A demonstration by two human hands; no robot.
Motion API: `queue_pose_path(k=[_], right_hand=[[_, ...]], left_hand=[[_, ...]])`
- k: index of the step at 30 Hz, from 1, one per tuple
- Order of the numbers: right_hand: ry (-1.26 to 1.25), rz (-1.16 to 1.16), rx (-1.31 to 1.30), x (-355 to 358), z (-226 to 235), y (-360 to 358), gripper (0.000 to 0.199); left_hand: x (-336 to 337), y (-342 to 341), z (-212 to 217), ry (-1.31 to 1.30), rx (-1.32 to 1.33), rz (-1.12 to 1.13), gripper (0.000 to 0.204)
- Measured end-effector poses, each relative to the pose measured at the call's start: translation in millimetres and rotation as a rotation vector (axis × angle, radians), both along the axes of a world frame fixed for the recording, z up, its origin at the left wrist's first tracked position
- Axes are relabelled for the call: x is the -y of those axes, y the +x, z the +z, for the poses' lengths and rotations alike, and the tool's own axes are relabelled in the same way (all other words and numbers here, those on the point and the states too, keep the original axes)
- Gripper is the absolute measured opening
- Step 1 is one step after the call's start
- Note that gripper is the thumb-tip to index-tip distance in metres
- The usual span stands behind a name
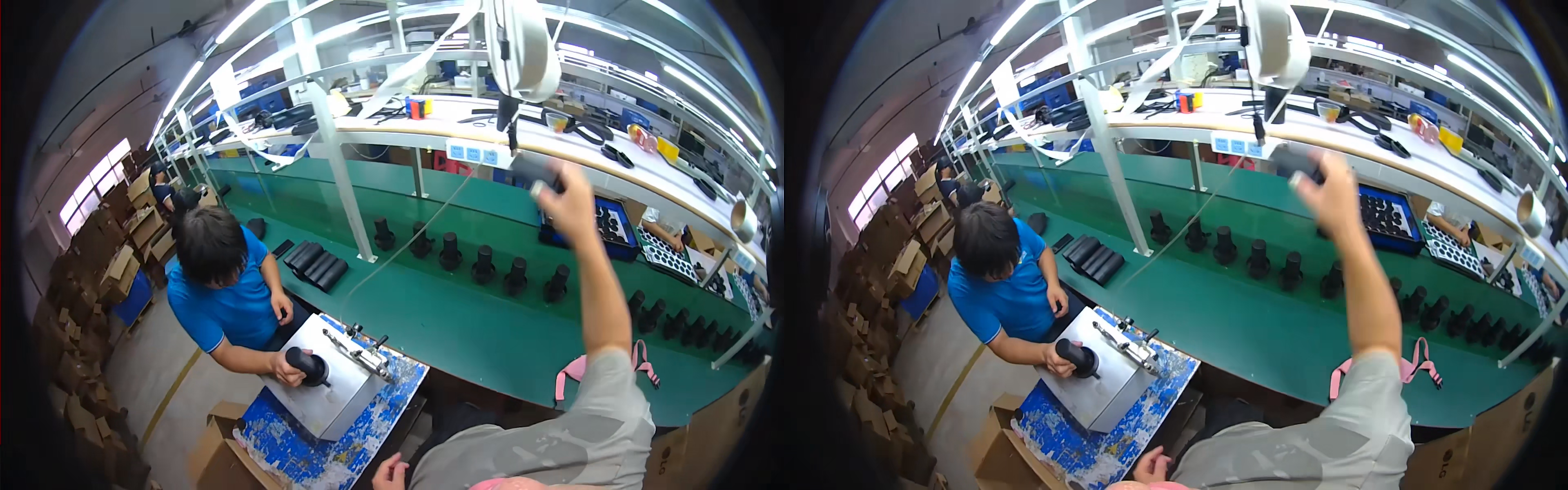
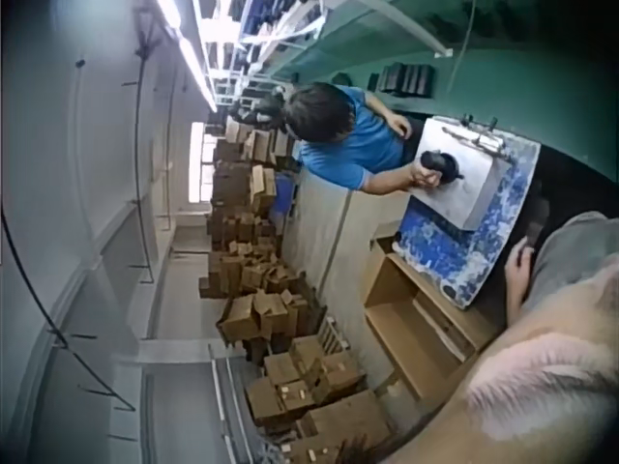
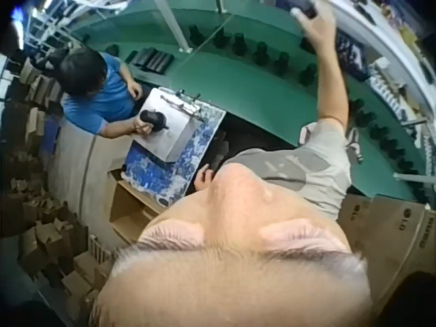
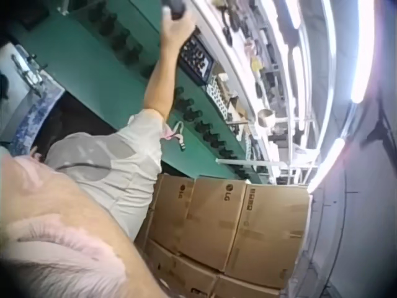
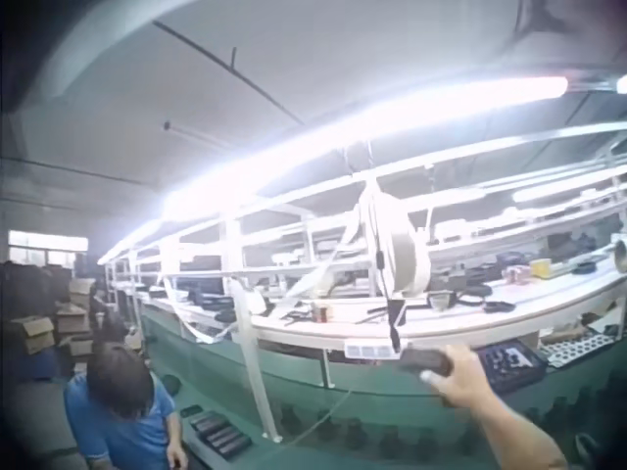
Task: Assembling electronic base components on a fixture and packing finished units into a large cardboard box on the floor.
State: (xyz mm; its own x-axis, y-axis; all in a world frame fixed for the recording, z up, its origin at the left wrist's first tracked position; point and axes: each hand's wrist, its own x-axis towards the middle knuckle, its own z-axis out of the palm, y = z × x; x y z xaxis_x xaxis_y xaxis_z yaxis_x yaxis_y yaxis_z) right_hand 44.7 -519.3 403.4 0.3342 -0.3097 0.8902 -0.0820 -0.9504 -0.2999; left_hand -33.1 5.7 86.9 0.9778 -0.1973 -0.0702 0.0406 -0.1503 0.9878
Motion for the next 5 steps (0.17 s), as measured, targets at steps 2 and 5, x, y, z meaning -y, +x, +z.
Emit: queue_pose_path(k=[2, 5], right_hand=[[0.107, 0.393, -0.205, -113, -31, 6, 0.042], [0.360, 0.793, -0.527, -200, -83, 9, 0.046]], left_hand=[[-38, 15, -6, -0.105, -0.212, -0.068, 0.034], [-26, 54, 68, -0.026, 0.392, 0.016, 0.028]])
